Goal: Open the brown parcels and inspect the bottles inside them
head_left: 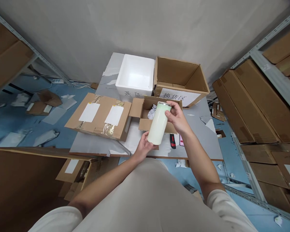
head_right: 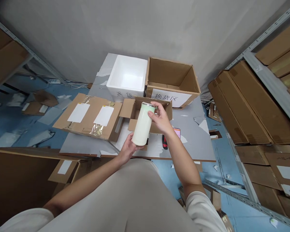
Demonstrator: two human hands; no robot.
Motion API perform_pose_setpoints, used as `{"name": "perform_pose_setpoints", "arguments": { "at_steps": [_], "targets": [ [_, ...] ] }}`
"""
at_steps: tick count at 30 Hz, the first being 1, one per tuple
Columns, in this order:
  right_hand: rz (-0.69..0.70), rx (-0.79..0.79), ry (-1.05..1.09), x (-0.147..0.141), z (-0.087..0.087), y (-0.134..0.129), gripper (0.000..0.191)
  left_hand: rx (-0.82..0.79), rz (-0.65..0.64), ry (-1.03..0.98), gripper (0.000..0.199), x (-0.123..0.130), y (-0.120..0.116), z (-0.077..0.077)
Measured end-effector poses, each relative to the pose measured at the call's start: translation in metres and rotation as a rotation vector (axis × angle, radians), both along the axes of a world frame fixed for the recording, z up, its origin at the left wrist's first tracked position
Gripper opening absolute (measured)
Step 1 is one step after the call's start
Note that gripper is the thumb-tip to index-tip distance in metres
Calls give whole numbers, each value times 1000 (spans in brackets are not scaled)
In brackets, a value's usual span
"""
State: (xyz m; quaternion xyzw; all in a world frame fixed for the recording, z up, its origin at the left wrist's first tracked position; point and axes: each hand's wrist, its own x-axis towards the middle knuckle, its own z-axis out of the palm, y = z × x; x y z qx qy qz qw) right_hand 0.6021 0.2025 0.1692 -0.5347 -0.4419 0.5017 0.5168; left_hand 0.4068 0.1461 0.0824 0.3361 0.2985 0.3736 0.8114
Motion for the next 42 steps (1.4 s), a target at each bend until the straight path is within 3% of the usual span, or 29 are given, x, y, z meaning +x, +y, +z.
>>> {"name": "perform_pose_setpoints", "arguments": {
  "at_steps": [6, 13, 17, 22, 28, 33, 37, 42],
  "targets": [
    [-43, 59, -130, 0, 3, 1, 57, 110, 152, 188, 57, 6, 4, -2],
    [-87, 135, -119, 7, -4, -5, 91, -45, 100, -88, 49, 3, 7, 3],
    [-23, 167, -96, 13, 0, -7, 77, -209, 3, -223, 48, 2, 7, 9],
    [119, 92, -26, 16, 13, -5, 62, -344, -156, -280, 55, 2, 7, 18],
    [31, 51, -64, 13, 6, 2, 58, -300, -218, -182, 64, 0, 11, 13],
    [-39, 145, -204, 8, 4, 4, 54, -251, -198, -149, 78, -3, 10, 7],
    [28, 156, -262, 9, 9, 1, 56, -199, -239, -108, 71, -5, 8, 5],
    [99, 101, -166, 14, 14, -1, 51, -171, -245, -70, 75, -6, 6, 1]
  ]
}}
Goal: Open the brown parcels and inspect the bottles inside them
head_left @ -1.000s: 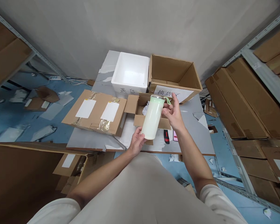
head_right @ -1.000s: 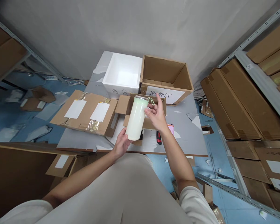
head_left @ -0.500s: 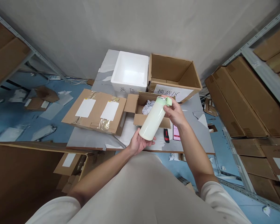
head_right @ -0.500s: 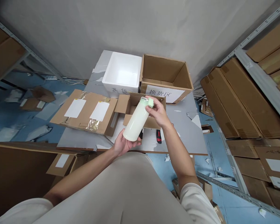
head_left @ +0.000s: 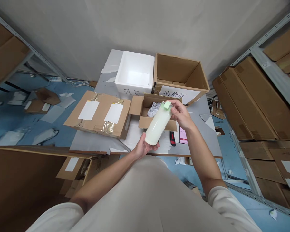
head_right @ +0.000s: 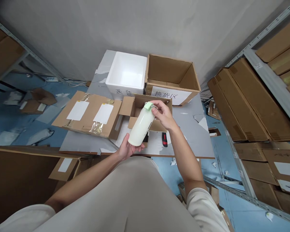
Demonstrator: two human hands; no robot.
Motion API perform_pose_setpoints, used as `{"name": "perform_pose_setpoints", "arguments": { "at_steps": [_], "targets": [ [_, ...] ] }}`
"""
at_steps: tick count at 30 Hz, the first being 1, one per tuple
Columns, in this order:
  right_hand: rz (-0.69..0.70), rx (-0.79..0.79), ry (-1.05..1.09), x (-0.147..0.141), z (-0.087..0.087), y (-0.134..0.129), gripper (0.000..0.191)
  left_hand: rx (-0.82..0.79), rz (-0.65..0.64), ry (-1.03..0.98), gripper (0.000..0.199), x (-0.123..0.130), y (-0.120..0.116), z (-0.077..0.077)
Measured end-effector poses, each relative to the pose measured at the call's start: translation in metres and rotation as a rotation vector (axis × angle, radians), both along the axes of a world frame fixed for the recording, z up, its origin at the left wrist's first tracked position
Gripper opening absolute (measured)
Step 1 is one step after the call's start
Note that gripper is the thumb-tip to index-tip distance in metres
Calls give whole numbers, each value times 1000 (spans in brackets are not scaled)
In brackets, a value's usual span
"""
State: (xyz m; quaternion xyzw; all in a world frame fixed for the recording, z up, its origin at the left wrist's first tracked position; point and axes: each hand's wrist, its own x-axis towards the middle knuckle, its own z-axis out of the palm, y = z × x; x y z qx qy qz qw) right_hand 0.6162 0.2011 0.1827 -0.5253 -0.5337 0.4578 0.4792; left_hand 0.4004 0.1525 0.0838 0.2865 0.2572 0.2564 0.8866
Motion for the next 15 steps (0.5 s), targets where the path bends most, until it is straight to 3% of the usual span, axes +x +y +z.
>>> {"name": "perform_pose_setpoints", "arguments": {
  "at_steps": [5, 9, 13, 15],
  "targets": [
    [-77, -83, 44, -5, 2, 3, 41, 50, 4, 14, 70, 0, 3, -5],
    [-166, 20, -23, -9, 7, 7, 36, 202, -36, 79, 81, -13, 15, -15],
    [-281, 146, -143, 0, 4, -3, 34, 749, 104, 507, 59, -37, 27, -28],
    [-300, 163, -182, 6, -4, -13, 33, 1059, 91, 675, 42, -42, 30, -34]
  ]
}}
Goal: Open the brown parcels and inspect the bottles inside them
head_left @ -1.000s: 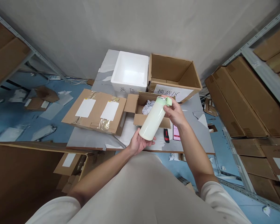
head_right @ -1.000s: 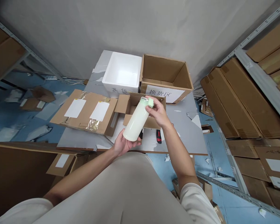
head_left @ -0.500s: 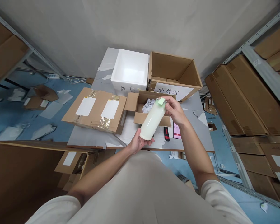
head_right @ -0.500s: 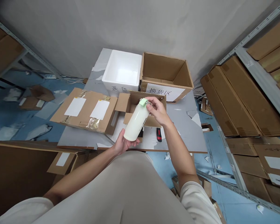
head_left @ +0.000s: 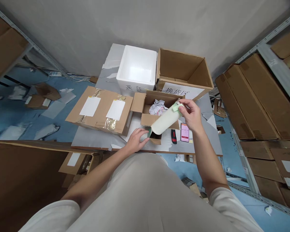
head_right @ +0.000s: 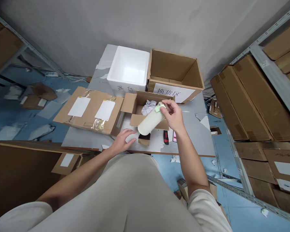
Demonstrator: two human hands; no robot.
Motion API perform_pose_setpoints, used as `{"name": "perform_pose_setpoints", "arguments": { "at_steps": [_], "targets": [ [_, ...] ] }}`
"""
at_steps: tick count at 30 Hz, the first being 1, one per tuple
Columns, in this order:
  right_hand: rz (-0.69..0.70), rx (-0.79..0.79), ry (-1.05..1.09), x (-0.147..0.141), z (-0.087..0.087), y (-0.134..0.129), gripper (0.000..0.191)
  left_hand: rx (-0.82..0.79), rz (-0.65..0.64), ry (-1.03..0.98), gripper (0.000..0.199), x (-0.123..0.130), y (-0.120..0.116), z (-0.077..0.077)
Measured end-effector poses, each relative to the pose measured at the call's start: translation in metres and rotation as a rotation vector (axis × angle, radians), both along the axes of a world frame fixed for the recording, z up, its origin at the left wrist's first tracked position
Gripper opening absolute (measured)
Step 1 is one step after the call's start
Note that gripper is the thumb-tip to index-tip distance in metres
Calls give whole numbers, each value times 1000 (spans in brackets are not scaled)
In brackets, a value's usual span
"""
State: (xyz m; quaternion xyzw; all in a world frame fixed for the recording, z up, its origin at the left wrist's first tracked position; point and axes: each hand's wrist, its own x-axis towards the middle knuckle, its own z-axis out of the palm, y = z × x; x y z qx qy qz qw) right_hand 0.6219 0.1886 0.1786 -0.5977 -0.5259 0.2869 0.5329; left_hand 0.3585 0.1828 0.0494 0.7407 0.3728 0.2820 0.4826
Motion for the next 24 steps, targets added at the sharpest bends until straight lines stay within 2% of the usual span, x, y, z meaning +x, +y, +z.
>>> {"name": "perform_pose_setpoints", "arguments": {
  "at_steps": [3, 7, 10, 13, 16, 20, 24],
  "targets": [
    [6, -40, -17, 7, -18, -17, 32, 236, -134, 158, 29, 9, 4, -11],
    [-23, -76, 11, 10, -39, -34, 32, 284, -211, 243, 25, 28, 9, -25],
    [3, -104, 18, 6, -50, -41, 34, 243, -189, 194, 29, 34, 10, -34],
    [42, -107, 18, 0, -58, -44, 35, 142, -96, 145, 35, 35, 7, -40],
    [6, -69, -10, -4, -64, -46, 34, 48, 5, 124, 40, 36, 1, -44],
    [-66, -4, -140, -7, -64, -50, 33, -41, 72, 73, 52, 37, -6, -47],
    [-29, 40, -341, -17, -59, -58, 33, -127, 120, 21, 53, 36, -12, -47]
  ]
}}
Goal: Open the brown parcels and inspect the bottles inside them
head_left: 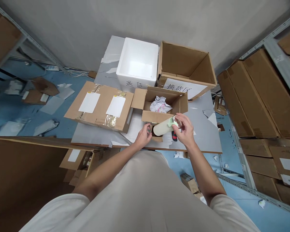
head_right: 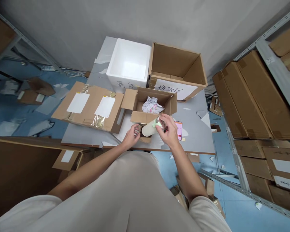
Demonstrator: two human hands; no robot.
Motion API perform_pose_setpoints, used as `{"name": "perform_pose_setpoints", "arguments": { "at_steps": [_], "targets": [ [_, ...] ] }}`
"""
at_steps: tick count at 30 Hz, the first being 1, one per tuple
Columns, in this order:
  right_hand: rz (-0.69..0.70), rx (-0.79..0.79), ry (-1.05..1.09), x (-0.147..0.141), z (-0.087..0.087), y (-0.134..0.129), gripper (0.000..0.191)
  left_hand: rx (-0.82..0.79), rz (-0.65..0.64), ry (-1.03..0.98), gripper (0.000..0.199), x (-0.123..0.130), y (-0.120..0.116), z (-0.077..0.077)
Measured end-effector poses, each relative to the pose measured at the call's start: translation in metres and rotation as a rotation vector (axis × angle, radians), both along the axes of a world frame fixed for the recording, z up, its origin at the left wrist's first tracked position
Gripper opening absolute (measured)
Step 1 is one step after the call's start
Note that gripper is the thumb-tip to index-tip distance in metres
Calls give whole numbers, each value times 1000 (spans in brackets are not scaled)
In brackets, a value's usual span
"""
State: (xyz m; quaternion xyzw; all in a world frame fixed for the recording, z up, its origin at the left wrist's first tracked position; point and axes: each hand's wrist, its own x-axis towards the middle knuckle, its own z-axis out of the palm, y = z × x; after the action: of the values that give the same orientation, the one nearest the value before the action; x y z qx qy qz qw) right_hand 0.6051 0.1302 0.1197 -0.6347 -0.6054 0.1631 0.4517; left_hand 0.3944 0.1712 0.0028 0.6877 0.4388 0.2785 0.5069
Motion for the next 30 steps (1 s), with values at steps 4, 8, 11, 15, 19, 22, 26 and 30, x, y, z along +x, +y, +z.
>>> {"name": "perform_pose_setpoints", "arguments": {
  "at_steps": [4, 8, 11, 15, 19, 22, 26, 30],
  "targets": [
    [126, -76, -109, -19, -8, -10, 34, -83, 56, -79, 52, 1, -2, 2],
    [193, -223, -226, -37, -34, -14, 33, -162, 104, -82, 53, 2, -2, 1],
    [251, -326, -425, -47, -51, -10, 24, -209, 158, -60, 53, 1, -1, -3],
    [288, -427, -643, -58, -62, 0, 22, -262, 201, -86, 53, 0, 3, -6],
    [240, -502, -654, -67, -64, 9, 23, -300, 208, -131, 52, -1, 6, -9],
    [181, -597, -645, -72, -64, 13, 23, -360, 231, -203, 52, -1, 6, -11],
    [130, -725, -667, -75, -68, 18, 18, -410, 245, -230, 53, -1, 3, -15],
    [148, -683, -603, -70, -73, 15, 14, -390, 221, -197, 51, 0, 3, -17]
  ]
}}
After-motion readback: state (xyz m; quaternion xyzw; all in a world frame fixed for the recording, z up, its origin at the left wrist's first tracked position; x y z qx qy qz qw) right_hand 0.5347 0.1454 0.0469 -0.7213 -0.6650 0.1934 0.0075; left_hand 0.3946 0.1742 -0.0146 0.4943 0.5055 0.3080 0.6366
